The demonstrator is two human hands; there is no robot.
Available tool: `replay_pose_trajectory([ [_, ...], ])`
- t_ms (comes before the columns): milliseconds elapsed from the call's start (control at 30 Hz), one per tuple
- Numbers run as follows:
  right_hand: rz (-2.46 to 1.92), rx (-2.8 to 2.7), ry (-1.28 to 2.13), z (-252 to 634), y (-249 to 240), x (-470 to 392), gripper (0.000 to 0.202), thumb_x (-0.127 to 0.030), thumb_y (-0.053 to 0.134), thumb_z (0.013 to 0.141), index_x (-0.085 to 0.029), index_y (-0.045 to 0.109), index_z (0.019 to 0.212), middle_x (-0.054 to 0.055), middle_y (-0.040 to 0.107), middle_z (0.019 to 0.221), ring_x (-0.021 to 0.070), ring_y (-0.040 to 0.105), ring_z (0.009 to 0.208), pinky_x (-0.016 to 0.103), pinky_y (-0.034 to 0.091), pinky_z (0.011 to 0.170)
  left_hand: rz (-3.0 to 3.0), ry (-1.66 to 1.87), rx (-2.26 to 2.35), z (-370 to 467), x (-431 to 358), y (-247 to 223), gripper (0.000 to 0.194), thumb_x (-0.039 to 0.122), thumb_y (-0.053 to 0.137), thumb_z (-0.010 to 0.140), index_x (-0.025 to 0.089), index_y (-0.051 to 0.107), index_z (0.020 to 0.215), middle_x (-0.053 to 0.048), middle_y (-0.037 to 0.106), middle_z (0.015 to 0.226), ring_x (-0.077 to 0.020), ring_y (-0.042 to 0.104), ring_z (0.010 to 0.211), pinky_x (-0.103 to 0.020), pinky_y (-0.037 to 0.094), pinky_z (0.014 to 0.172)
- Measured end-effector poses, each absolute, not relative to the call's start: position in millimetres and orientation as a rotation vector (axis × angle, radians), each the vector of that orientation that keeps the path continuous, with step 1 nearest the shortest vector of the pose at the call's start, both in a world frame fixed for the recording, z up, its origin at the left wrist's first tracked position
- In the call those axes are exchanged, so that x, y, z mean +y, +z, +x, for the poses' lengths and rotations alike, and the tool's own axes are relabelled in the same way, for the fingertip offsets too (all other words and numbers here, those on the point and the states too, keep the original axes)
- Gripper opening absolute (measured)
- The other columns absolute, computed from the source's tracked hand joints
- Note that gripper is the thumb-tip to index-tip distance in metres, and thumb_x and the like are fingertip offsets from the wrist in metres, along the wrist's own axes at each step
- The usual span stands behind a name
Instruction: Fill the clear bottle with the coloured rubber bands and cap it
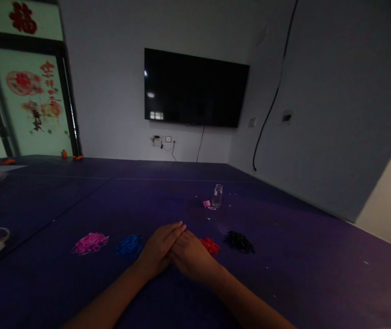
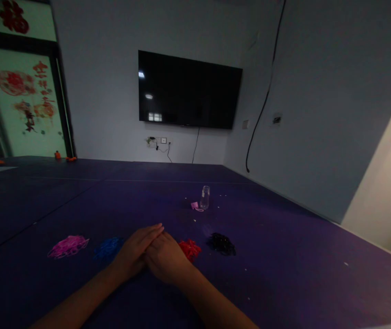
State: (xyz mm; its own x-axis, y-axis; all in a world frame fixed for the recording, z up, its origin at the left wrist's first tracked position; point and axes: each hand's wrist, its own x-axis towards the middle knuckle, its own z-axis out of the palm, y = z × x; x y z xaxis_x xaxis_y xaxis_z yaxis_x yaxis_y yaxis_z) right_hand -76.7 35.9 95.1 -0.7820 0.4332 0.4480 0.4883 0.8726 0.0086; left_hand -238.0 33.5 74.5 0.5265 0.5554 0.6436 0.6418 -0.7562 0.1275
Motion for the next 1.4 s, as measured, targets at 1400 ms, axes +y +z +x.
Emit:
replay_pose_trajectory([
  [1400, -0.462, -2.460, -0.248, -69, 104, 40, 0.022, -0.028, 0.045, 0.086, -0.017, 0.062, 0.092, 0.007, 0.064, 0.090, 0.0172, 0.057, 0.087, 0.031, 0.045, 0.078, -2.525, -1.189, -1.200, -238, 30, 74, 0.046, 0.030, 0.037, 0.087, 0.020, 0.036, 0.132, -0.009, 0.058, 0.119, -0.0194, 0.056, 0.105, -0.035, 0.047, 0.089],
])
